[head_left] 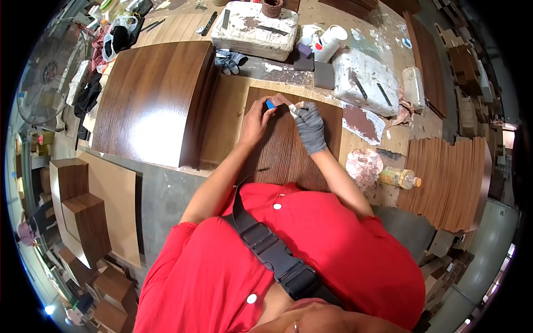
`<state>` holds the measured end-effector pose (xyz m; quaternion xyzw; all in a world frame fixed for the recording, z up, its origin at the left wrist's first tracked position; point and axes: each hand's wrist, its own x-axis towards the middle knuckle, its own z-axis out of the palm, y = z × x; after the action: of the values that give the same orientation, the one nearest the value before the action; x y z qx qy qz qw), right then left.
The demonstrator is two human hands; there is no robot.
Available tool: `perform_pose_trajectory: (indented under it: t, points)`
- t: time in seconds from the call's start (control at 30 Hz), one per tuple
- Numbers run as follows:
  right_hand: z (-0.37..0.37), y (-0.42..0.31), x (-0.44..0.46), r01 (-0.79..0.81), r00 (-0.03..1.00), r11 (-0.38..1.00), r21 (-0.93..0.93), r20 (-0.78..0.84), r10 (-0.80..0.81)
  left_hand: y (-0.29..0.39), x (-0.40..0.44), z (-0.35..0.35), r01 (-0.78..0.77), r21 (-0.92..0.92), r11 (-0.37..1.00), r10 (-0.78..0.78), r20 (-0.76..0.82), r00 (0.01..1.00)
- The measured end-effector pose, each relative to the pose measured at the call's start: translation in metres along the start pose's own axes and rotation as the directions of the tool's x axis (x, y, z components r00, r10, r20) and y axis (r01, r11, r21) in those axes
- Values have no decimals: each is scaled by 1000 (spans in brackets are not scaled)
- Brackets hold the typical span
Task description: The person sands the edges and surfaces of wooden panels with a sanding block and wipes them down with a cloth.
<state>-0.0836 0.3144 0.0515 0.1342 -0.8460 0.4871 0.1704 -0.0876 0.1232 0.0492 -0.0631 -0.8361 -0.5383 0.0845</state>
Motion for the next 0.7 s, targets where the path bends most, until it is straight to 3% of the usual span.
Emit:
perform_pose_trajectory:
  t: [0.1,0.17,0.2,0.23,0.33,0.5,0.53,0.57,0.6,0.63,0.7]
  points:
    - [1,-4,-13,76,997,994,-83,16,-75,-1,1,-1,-12,-7,1000,12,-24,1000]
    - [2,-8,-19,25,999,998,57,-45,-23,-1,-1,0,-15,-14,1000,15,-18,1000]
    - [-4,-23,-11,-84,996,996,-36,-22,83,-3,0,0,16,-48,999,-16,-1,1000]
    - [-2,-20,-10,-89,996,995,-41,-26,88,-3,0,0,47,-81,996,-46,16,999]
    - [7,-12,-4,-118,992,979,169,-23,123,-4,0,2,40,-97,995,-39,8,999]
    - [-1,-19,-12,-26,999,995,91,-33,29,-2,0,-1,22,-76,997,-22,2,1000]
    - [-3,-23,-4,-271,959,915,298,5,283,-3,0,-1,5,-78,997,-6,-8,1000]
    - [-4,-22,4,-483,858,736,475,91,505,-3,0,0,-12,-82,997,11,-18,1000]
    - [-4,-4,10,-604,786,639,476,222,577,-3,0,0,-12,-84,996,11,-16,1000]
    - [-5,2,14,-603,787,640,476,221,576,-2,0,-1,1,-82,997,-2,-5,1000]
    - [-7,11,20,-680,704,511,525,275,655,-1,2,-3,12,-78,997,-12,0,1000]
